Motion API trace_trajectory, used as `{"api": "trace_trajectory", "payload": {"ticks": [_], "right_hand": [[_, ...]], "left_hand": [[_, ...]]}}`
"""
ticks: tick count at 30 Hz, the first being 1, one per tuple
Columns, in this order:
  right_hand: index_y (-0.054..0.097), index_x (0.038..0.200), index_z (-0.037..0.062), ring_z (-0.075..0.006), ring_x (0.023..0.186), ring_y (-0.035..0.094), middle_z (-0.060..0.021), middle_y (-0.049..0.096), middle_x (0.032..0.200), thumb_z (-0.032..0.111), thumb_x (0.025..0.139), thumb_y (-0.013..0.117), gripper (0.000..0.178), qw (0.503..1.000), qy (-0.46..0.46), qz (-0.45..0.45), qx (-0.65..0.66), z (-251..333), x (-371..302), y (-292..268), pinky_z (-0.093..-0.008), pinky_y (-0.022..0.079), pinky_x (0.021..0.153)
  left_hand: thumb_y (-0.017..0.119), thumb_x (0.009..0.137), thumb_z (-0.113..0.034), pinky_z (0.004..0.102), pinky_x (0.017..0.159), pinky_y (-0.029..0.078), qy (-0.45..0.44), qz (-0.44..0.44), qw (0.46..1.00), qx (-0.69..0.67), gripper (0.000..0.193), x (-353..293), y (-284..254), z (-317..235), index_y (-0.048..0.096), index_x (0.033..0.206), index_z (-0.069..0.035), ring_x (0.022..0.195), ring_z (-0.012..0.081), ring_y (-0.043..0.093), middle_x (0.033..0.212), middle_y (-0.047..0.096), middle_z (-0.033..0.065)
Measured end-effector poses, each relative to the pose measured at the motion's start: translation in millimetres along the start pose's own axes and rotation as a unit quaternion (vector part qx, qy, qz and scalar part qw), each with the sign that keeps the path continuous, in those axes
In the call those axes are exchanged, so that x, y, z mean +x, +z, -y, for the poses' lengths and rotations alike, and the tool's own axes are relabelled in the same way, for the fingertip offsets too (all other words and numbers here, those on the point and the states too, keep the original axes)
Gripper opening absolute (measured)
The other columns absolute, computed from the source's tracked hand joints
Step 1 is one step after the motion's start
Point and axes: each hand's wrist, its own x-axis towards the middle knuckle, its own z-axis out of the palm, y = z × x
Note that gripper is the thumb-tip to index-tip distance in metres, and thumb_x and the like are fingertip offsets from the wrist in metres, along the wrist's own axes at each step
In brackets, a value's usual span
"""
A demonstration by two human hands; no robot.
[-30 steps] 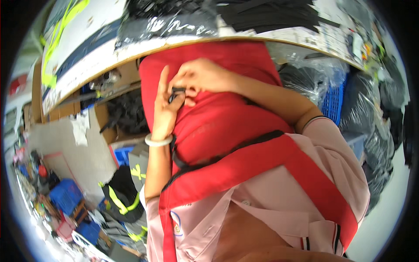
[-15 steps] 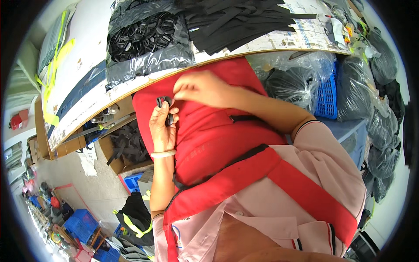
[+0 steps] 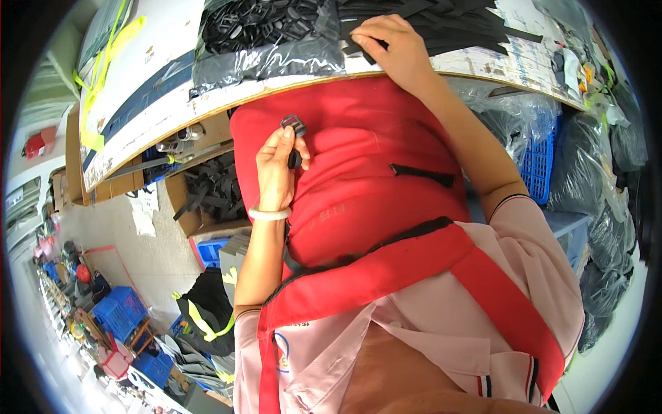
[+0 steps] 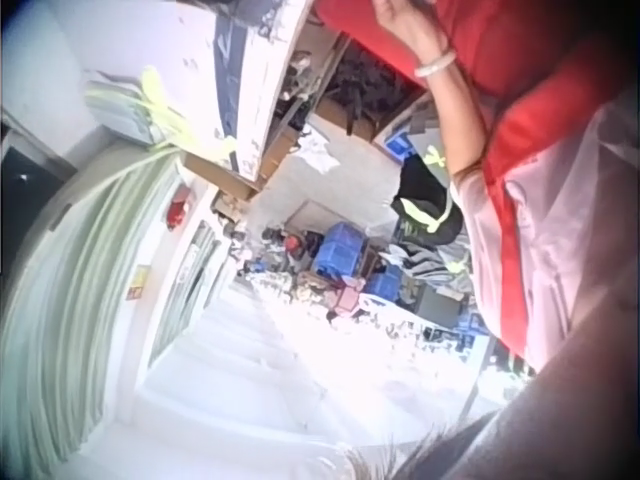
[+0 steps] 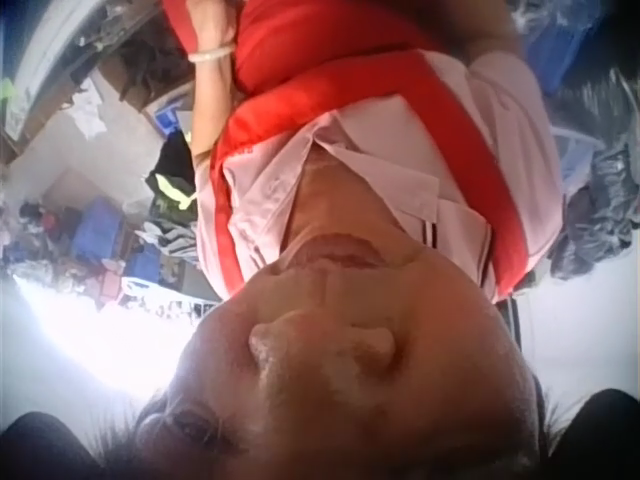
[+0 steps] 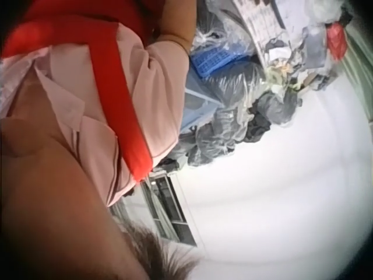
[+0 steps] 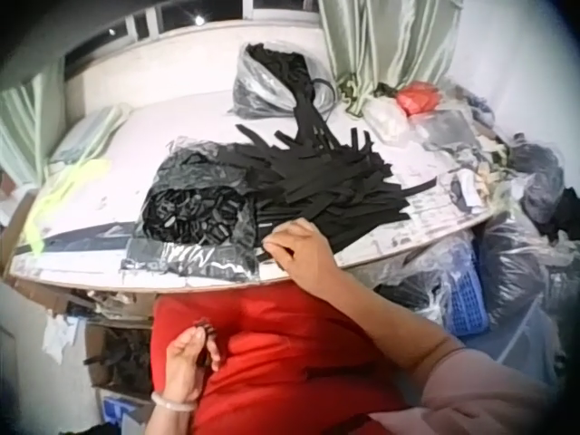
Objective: Thread plastic buckles onto black nylon webbing straps for industrial products.
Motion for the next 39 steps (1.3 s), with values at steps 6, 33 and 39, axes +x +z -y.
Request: {"api": "trace_trajectory", "payload": {"ticks": [6,33,39], "right_hand": [[0.064,0.089,0.0042,-0.0147,0.063,0.059,-0.0041,0.066,0.078,0.014,0.088,0.063,0.01,0.973,0.101,0.101,0.18,118.2,11.1,-43.4,-0.0269,0.048,0.059],[0.059,0.108,0.0016,-0.006,0.062,0.055,-0.002,0.06,0.08,0.023,0.095,0.057,0.025,0.661,0.428,0.225,0.573,123.8,-44.0,29.7,-0.0194,0.046,0.054],[0.061,0.107,0.001,-0.008,0.072,0.059,-0.0048,0.063,0.083,0.025,0.095,0.057,0.028,0.598,0.415,0.284,0.624,107.7,-38.6,28.9,-0.0212,0.049,0.065]], "left_hand": [[0.064,0.09,-0.01,0.0206,0.045,0.042,0.045,-0.055,0.997,0.041,0.015,-8.7,11.2,-14.8,0.068,0.097,0.003,0.054,0.0085,0.054,0.073,0.063,0.0057],[0.071,0.078,0.0,0.0258,0.055,0.045,0.371,-0.063,0.825,0.422,0.015,-10.2,6.4,-10.7,0.069,0.093,0.001,0.058,0.0132,0.055,0.07,0.06,0.0092],[0.066,0.086,-0.005,0.0266,0.053,0.046,0.219,-0.032,0.956,0.19,0.013,-11.5,5.1,-8.6,0.067,0.095,0.004,0.061,0.0152,0.058,0.073,0.063,0.0114]]}}
